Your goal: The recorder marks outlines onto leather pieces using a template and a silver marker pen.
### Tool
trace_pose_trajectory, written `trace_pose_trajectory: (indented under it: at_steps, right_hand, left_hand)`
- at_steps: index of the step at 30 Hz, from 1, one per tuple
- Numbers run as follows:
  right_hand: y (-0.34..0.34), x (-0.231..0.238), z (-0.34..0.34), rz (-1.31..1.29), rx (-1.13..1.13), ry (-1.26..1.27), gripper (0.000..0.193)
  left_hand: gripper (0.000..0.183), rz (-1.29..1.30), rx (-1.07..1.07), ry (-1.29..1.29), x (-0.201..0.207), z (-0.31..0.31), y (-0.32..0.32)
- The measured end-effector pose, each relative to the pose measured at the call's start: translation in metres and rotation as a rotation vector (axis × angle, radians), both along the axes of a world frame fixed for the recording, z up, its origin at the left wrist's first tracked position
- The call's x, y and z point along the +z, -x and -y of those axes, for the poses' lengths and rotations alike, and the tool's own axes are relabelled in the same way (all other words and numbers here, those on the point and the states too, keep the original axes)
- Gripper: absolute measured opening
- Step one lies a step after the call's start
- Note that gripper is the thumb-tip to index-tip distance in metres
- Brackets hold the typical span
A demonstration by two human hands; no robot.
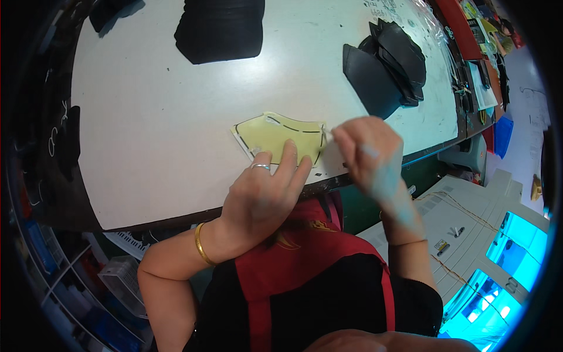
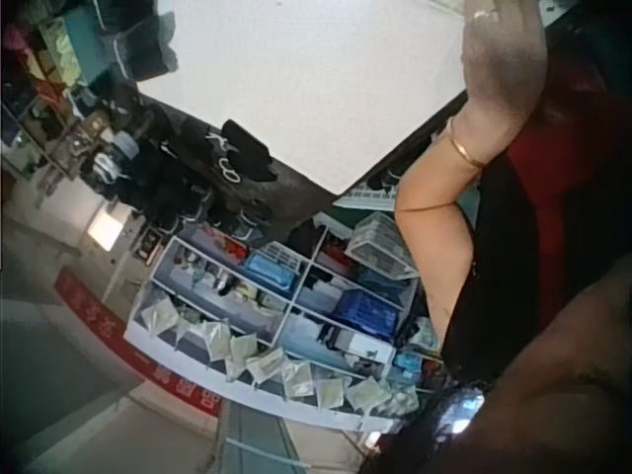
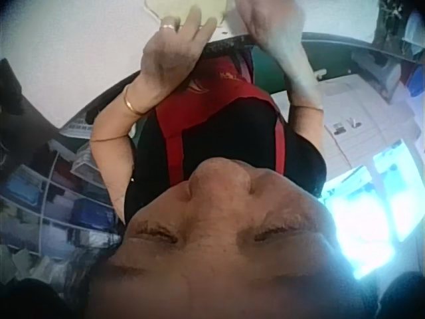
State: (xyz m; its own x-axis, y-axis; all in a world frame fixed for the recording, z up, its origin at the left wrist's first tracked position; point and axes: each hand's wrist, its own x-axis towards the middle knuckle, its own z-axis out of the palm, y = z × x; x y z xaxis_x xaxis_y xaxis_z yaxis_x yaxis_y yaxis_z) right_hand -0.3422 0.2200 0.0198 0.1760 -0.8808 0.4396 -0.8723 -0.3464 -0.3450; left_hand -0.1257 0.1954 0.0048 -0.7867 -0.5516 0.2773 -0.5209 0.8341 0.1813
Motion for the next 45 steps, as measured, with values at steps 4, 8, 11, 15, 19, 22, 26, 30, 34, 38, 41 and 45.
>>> trace_pose_trajectory:
  at_steps: [4,8,11,15,19,22,26,30,34,38,41,45]
  right_hand:
    - [-0.01,0.01,-0.021,0.046,0.123,-0.137,0.018]
    - [0.0,0.022,0.009,0.516,-0.103,-0.291,0.008]
    - [-0.007,0.004,0.031,0.394,-0.182,-0.453,0.012]
    - [-0.005,0.006,0.028,-0.005,0.056,-0.422,0.018]
    - [0.05,0.02,0.021,0.632,-0.377,-0.453,0.011]
    - [0.098,0.008,0.02,0.091,-0.447,-0.127,0.012]
    - [0.055,0.02,0.006,0.606,-0.413,-0.201,0.016]
    - [0.017,0.008,0.023,0.605,-0.17,-0.467,0.014]
    - [0.001,-0.007,0.034,0.464,0.02,-0.515,0.014]
    - [-0.002,-0.019,0.037,0.343,0.057,-0.476,0.014]
    - [-0.005,-0.019,0.037,0.276,0.071,-0.448,0.016]
    - [-0.009,-0.02,0.036,0.135,0.063,-0.378,0.023]
  left_hand:
    - [0.03,-0.028,-0.01,0.089,-0.01,0.001,0.002]
    - [0.028,-0.021,-0.016,0.124,-0.008,0.003,0.002]
    - [0.028,-0.006,-0.013,0.141,-0.01,0.006,0.0]
    - [0.031,-0.075,-0.09,0.069,-0.008,0.017,-0.004]
    - [0.042,-0.127,0.017,0.135,-0.007,0.078,-0.009]
    - [0.045,-0.052,0.284,0.262,-0.011,0.125,-0.023]
    - [0.033,-0.027,0.011,-0.089,0.002,0.049,-0.018]
    - [0.027,-0.222,-0.006,-0.035,-0.015,0.02,-0.024]
    - [0.029,-0.347,0.05,-0.02,-0.025,0.019,-0.031]
    - [0.029,-0.379,0.087,-0.089,-0.029,0.016,-0.032]
    - [0.03,-0.364,0.085,-0.086,-0.027,0.016,-0.03]
    - [0.038,-0.216,0.109,-0.099,-0.015,0.014,-0.024]
